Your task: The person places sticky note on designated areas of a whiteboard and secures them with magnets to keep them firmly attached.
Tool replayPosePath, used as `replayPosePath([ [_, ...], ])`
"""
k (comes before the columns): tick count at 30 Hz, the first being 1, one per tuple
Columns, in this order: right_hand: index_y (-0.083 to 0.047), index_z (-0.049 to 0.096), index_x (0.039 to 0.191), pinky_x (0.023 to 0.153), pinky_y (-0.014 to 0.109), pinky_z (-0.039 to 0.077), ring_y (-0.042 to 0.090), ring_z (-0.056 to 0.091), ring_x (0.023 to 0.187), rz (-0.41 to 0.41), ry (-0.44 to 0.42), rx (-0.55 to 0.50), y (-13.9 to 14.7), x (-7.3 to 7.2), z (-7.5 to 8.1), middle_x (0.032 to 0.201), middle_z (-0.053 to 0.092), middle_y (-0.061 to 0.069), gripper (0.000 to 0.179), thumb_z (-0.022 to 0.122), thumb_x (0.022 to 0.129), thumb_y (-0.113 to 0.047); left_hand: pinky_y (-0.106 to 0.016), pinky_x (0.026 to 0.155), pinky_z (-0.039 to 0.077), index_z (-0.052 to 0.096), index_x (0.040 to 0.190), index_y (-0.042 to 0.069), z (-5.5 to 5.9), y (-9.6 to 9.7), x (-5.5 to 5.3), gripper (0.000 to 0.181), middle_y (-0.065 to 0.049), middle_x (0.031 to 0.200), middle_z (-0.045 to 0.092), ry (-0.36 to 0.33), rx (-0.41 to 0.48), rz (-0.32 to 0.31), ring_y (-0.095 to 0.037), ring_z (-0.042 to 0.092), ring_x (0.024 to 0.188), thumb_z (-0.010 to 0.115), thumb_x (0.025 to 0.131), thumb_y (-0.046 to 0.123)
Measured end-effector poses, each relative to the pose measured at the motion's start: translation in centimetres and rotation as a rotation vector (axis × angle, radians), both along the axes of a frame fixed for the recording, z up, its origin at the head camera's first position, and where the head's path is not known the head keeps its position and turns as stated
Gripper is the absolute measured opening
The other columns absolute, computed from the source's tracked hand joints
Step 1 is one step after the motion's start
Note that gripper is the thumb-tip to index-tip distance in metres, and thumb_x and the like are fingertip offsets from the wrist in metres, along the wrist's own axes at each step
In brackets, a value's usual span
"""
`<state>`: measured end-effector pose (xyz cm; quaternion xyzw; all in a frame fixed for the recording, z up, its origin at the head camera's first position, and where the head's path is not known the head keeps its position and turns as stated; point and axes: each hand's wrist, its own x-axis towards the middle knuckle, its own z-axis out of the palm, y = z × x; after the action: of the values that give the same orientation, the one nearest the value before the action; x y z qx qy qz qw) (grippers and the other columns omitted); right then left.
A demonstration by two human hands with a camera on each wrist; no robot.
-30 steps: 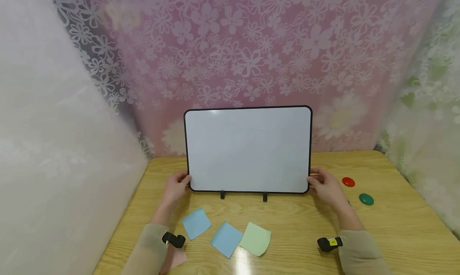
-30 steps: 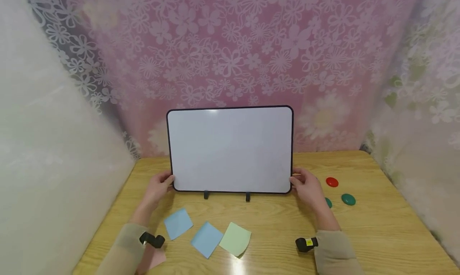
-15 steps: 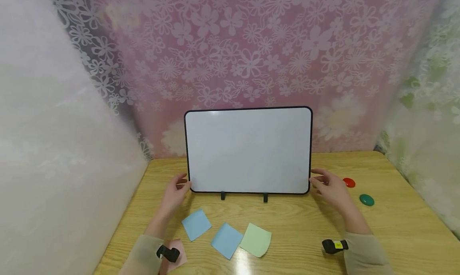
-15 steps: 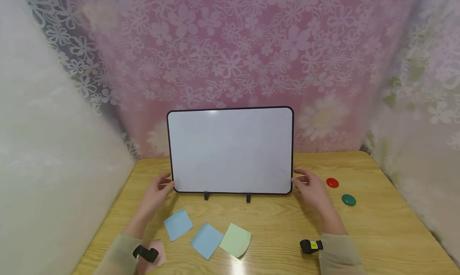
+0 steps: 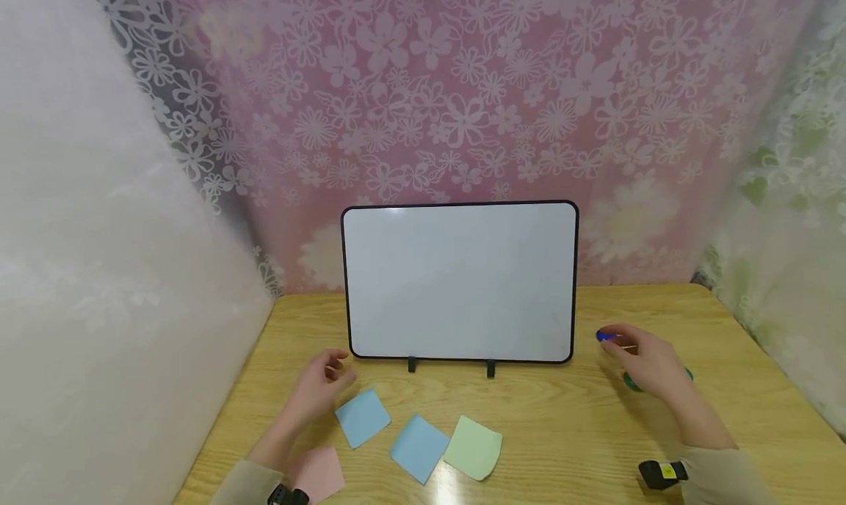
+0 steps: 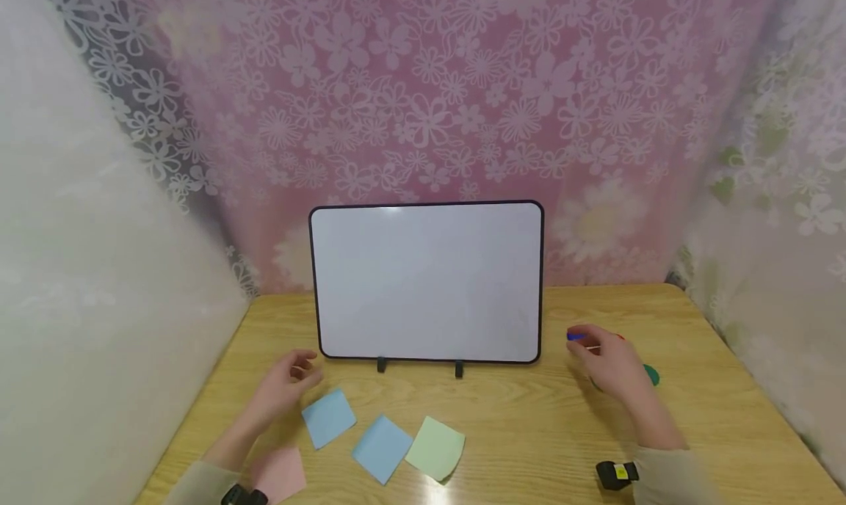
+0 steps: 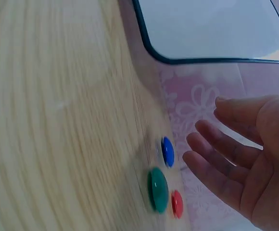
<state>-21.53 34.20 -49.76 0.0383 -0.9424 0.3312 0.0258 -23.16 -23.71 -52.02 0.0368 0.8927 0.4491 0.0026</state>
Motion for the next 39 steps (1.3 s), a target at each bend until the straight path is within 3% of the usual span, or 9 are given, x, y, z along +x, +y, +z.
replayPosePath([
  [9, 0.003, 0.063, 0.140, 0.076, 0.052, 0.061, 0.041, 0.072, 0.102, 0.056, 0.015, 0.081, 2.7, 0.4, 0.2, 0.115, 0.074, 0.020, 0.041, 0.067, 0.108, -0.023, -0.041, 0.082, 0.050, 0.066, 0.132, 0.002, 0.3, 0.2, 0.8, 0.049, -0.008, 0.108, 0.062, -0.046, -0.147, -0.144, -0.023, 0.057, 0.096, 0.087, 0.093, 0.022],
  [13, 0.007, 0.066, 0.134, 0.076, 0.052, 0.061, 0.037, 0.073, 0.095, 0.104, 0.010, 0.130, 3.3, 0.5, 0.2, 0.108, 0.075, 0.016, 0.040, 0.073, 0.104, -0.019, -0.041, 0.081, 0.049, 0.066, 0.131, 0.002, 0.3, 0.4, 1.0, 0.052, -0.007, 0.107, 0.060, -0.054, -0.197, -0.179, -0.022, 0.054, 0.093, 0.091, 0.089, 0.021],
  [21, 0.011, 0.067, 0.131, 0.073, 0.036, 0.059, 0.034, 0.072, 0.095, 0.191, -0.025, 0.168, 4.4, 1.0, 0.0, 0.112, 0.074, 0.018, 0.043, 0.080, 0.096, -0.012, -0.040, 0.079, 0.048, 0.068, 0.126, 0.001, 0.2, 0.7, 1.1, 0.051, -0.004, 0.098, 0.059, -0.042, -0.262, -0.218, -0.020, 0.053, 0.089, 0.093, 0.085, 0.017],
  [28, 0.010, 0.067, 0.132, 0.080, 0.052, 0.061, 0.039, 0.070, 0.099, 0.184, -0.106, 0.183, 4.8, 0.7, 0.1, 0.115, 0.073, 0.021, 0.050, 0.085, 0.091, -0.014, -0.044, 0.083, 0.052, 0.069, 0.123, 0.003, 0.6, 0.9, 1.3, 0.052, -0.004, 0.102, 0.062, -0.058, -0.310, -0.237, -0.020, 0.057, 0.092, 0.096, 0.082, 0.019],
  [35, 0.010, 0.069, 0.129, 0.080, 0.054, 0.061, 0.041, 0.070, 0.100, 0.225, -0.141, 0.207, 4.7, 0.5, -0.1, 0.121, 0.072, 0.024, 0.052, 0.089, 0.086, -0.010, -0.043, 0.080, 0.053, 0.070, 0.116, 0.007, 0.6, 1.2, 1.2, 0.048, -0.001, 0.097, 0.062, -0.076, -0.361, -0.229, -0.019, 0.058, 0.089, 0.098, 0.077, 0.015],
  [39, 0.010, 0.070, 0.125, 0.079, 0.053, 0.061, 0.041, 0.071, 0.097, 0.252, -0.114, 0.230, 4.8, 0.5, -0.2, 0.119, 0.072, 0.025, 0.048, 0.089, 0.085, -0.007, -0.044, 0.080, 0.055, 0.071, 0.113, 0.008, 0.8, 1.3, 1.2, 0.046, -0.002, 0.099, 0.064, -0.090, -0.375, -0.227, -0.019, 0.060, 0.091, 0.099, 0.077, 0.014],
])
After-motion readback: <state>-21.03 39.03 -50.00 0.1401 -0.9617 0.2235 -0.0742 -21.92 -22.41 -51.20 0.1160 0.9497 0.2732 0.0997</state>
